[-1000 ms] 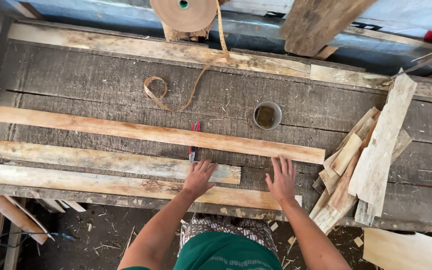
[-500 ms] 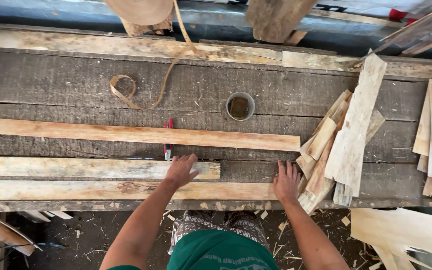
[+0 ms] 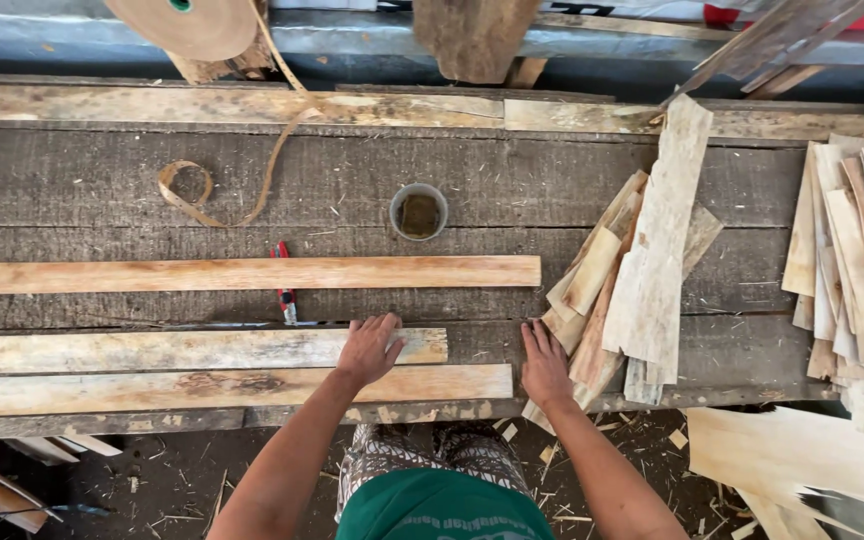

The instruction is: Apply adhesive tape to the edges of wood veneer strips using a manual dispenser and utility knife.

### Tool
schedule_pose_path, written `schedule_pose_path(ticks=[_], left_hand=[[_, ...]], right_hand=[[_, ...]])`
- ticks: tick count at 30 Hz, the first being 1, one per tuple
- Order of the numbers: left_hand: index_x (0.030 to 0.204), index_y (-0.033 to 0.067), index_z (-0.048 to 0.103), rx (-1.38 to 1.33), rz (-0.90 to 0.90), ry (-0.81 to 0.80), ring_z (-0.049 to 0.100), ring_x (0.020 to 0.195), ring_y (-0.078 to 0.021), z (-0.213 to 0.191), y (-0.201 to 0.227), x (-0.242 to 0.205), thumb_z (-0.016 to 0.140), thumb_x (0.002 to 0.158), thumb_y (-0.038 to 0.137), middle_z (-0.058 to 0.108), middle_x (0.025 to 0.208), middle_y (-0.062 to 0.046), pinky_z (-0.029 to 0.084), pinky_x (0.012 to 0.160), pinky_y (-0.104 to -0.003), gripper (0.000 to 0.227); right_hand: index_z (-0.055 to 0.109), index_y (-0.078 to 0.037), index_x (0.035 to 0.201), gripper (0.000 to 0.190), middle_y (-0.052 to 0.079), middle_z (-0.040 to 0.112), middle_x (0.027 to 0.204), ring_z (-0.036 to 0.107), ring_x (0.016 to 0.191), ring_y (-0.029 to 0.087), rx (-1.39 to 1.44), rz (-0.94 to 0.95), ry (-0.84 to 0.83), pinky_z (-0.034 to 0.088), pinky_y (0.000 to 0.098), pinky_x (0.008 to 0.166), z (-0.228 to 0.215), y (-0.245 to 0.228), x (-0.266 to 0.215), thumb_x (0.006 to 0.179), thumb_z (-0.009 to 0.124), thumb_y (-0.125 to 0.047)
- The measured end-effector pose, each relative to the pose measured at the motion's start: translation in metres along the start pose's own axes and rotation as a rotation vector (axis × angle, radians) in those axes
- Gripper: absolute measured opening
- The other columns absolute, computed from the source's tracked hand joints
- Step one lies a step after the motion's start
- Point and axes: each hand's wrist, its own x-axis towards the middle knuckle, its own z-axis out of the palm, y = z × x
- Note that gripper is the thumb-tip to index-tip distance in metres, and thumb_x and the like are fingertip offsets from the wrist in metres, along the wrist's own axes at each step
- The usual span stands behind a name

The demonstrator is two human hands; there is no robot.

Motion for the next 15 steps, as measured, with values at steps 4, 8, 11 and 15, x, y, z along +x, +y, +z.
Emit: schedule_pose_path(ticks=[4,8,11,15], left_hand=[[0.112,0.0126,0.054,-0.012,0.028,-0.021,0.062,0.107,-0.0291,0.024,0.03,0.007,0.063,0.096,0.034,0.068,0.104,-0.008,0.039,0.09,-0.049,0.028],[0.105,0.0114,0.057,-0.022,-0.054,-0.018,0.063,0.104,-0.0301,0.053,0.056,0.019,0.066,0.095,0.04,0.069,0.101,-0.008,0.041,0.089,-0.049,0.032],[0.105,0.01,0.061,-0.035,-0.03,0.105,0.064,0.103,-0.0331,0.076,0.082,0.041,0.067,0.093,0.041,0.069,0.103,-0.01,0.044,0.086,-0.051,0.034],[0.116,0.0067,0.063,-0.21,-0.038,0.12,0.067,0.11,-0.0348,0.109,0.129,0.086,0.067,0.094,0.046,0.071,0.117,-0.014,0.052,0.092,-0.049,0.045]], right_hand=[[0.025,-0.018,0.16,0.069,0.005,0.006,0.171,0.016,0.154,0.035,0.036,-0.01,0.0,0.02,0.0491,0.126,-0.016,-0.013,-0.003,0.097,0.054,-0.013],[0.034,-0.017,0.159,0.06,0.01,0.022,0.169,0.029,0.152,0.034,0.533,-0.059,0.09,0.039,0.0438,0.119,-0.036,-0.006,-0.007,0.101,0.049,-0.009],[0.047,-0.013,0.152,0.051,0.014,0.043,0.161,0.051,0.139,0.03,0.739,-0.176,0.257,0.05,0.0417,0.114,-0.059,0.015,-0.004,0.101,0.052,-0.009],[0.056,-0.008,0.143,0.045,0.019,0.051,0.148,0.059,0.127,0.028,0.799,0.11,0.487,0.053,0.0387,0.111,-0.102,0.068,0.004,0.098,0.056,-0.009]])
